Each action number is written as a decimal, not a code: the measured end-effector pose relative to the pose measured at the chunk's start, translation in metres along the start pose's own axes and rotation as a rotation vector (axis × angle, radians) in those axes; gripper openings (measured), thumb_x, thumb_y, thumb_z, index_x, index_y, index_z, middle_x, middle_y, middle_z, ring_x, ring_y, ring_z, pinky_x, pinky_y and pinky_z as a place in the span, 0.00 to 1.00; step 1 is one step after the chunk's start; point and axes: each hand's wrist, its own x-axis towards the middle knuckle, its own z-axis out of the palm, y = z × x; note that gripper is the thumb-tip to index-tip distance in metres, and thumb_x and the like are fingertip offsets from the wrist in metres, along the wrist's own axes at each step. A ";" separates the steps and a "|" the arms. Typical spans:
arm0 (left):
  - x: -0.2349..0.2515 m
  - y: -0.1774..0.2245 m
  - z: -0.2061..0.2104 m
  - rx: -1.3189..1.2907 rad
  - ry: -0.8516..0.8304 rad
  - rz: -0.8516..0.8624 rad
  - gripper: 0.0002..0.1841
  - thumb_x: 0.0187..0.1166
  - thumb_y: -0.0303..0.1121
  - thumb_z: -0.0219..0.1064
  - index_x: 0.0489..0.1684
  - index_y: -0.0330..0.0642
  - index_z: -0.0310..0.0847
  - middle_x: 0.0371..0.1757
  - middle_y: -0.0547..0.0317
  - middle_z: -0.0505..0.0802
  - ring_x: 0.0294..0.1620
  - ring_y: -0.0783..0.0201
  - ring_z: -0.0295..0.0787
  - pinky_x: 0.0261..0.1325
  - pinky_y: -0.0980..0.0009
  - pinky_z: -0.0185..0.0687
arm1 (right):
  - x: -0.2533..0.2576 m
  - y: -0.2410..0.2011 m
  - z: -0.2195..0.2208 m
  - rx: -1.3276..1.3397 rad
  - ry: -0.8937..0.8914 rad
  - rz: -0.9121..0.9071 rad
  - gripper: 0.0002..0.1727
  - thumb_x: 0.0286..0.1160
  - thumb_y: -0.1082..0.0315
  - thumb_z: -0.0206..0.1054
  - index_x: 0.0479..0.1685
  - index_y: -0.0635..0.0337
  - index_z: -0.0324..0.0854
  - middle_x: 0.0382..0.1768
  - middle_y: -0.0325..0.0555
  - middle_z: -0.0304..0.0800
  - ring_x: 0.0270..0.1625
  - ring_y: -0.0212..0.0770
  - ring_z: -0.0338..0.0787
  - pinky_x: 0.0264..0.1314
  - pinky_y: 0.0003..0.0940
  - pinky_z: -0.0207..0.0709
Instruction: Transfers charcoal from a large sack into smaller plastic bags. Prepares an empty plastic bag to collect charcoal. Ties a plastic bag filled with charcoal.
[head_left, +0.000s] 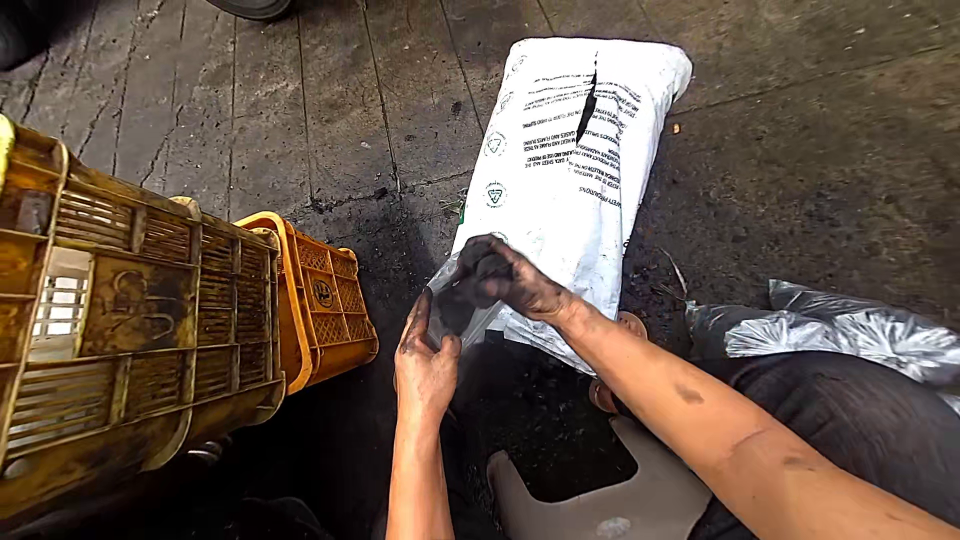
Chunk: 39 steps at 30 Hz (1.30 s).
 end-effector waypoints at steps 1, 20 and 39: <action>0.000 0.000 -0.002 -0.027 0.002 0.009 0.33 0.66 0.19 0.63 0.80 0.30 0.73 0.83 0.41 0.77 0.78 0.64 0.78 0.73 0.69 0.75 | 0.001 0.002 0.008 -0.153 -0.085 0.064 0.44 0.61 0.47 0.79 0.74 0.65 0.67 0.55 0.44 0.88 0.55 0.31 0.88 0.62 0.32 0.83; 0.000 -0.006 -0.012 0.038 0.045 -0.026 0.31 0.67 0.21 0.62 0.78 0.32 0.76 0.81 0.42 0.78 0.67 0.67 0.86 0.57 0.71 0.83 | 0.007 0.071 -0.148 -0.251 0.983 0.721 0.29 0.92 0.57 0.54 0.86 0.63 0.63 0.81 0.64 0.70 0.81 0.61 0.72 0.78 0.60 0.67; 0.007 -0.007 0.006 0.087 -0.012 -0.033 0.32 0.63 0.19 0.63 0.76 0.27 0.75 0.80 0.40 0.80 0.76 0.72 0.79 0.71 0.80 0.74 | -0.054 0.130 -0.233 -1.349 0.483 0.841 0.27 0.78 0.77 0.64 0.79 0.66 0.75 0.88 0.68 0.60 0.88 0.75 0.59 0.80 0.80 0.55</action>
